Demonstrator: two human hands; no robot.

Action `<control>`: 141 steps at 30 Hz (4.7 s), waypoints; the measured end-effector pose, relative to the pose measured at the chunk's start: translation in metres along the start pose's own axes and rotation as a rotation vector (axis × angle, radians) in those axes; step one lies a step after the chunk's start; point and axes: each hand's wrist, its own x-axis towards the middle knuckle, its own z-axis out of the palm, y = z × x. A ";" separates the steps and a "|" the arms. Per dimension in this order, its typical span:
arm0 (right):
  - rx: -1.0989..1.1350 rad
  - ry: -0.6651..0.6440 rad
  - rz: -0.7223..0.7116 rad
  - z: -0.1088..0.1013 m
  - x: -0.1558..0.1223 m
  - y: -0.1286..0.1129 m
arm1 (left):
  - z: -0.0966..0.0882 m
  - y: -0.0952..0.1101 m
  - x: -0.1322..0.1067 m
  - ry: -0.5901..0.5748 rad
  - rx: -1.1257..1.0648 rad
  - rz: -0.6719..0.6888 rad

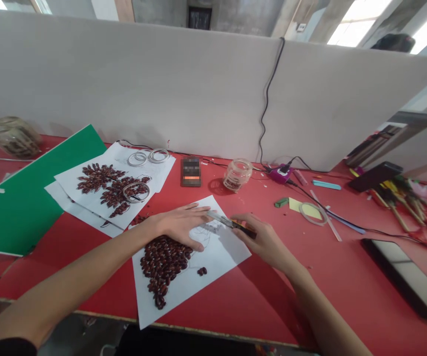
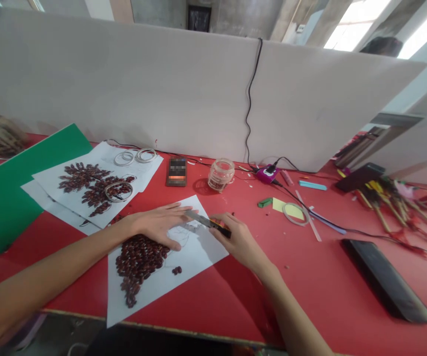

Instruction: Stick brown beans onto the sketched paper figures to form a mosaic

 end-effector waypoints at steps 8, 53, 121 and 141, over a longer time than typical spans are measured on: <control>-0.138 -0.055 -0.046 0.008 -0.018 0.007 | 0.011 0.007 -0.012 0.035 -0.030 -0.163; -0.360 -0.134 -0.166 0.007 -0.016 0.003 | 0.009 0.022 -0.011 0.097 -0.052 -0.253; -0.436 0.007 -0.058 0.011 -0.014 0.019 | 0.005 0.051 -0.014 0.375 -0.057 -0.208; -0.552 0.102 -0.058 0.030 -0.019 0.012 | 0.025 0.062 -0.023 0.410 -0.037 -0.269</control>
